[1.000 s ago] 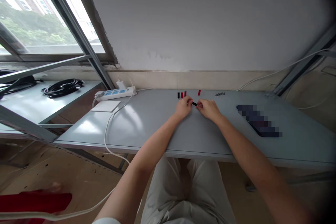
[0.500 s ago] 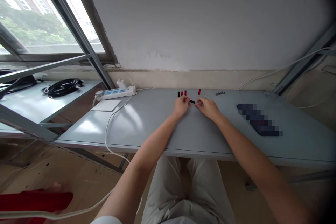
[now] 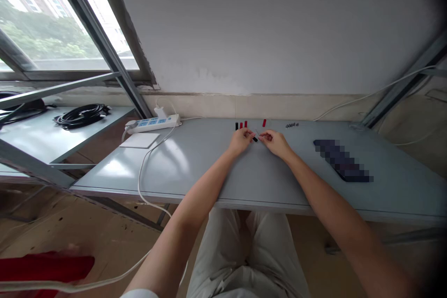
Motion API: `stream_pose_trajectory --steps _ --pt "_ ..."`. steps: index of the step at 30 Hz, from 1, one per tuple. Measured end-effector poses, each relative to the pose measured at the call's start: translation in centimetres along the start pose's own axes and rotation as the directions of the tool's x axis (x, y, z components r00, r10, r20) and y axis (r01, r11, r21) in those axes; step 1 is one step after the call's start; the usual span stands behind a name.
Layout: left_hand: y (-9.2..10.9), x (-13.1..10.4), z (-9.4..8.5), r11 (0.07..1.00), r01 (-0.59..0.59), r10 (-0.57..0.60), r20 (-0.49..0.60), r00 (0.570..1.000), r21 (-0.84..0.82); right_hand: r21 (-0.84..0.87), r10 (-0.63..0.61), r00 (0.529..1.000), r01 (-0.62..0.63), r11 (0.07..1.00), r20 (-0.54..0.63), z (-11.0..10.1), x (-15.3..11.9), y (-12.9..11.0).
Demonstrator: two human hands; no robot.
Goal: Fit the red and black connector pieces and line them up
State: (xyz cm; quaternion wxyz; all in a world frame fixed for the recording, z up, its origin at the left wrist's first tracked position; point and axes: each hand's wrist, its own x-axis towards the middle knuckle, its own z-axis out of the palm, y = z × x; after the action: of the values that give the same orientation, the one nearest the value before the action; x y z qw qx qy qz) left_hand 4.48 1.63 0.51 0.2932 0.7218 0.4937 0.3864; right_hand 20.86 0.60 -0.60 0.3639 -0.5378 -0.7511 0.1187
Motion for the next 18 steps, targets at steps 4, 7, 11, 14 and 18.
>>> stream_pose_trajectory --steps 4,7,11,14,18 --pt "0.6 -0.5 -0.1 0.998 -0.034 0.037 0.067 0.997 -0.051 0.266 0.008 0.996 -0.031 0.963 0.087 0.7 -0.1 -0.3" --pt "0.8 -0.8 -0.3 0.997 -0.012 0.018 0.076 0.997 -0.077 0.355 0.004 0.992 -0.050 0.933 0.129 1.1 0.0 -0.1" --pt "0.7 -0.8 -0.3 0.987 0.014 -0.002 0.073 0.997 -0.159 0.413 -0.010 0.987 -0.059 0.909 0.162 1.5 0.2 0.1" --pt "0.7 -0.8 -0.1 0.968 0.038 -0.016 0.090 0.996 -0.249 0.461 -0.019 0.983 -0.070 0.885 0.185 1.6 0.2 0.2" --pt "0.7 -0.9 0.0 0.931 0.101 -0.061 0.123 0.991 -0.352 0.438 0.014 0.981 -0.098 0.894 0.192 1.6 0.4 0.3"
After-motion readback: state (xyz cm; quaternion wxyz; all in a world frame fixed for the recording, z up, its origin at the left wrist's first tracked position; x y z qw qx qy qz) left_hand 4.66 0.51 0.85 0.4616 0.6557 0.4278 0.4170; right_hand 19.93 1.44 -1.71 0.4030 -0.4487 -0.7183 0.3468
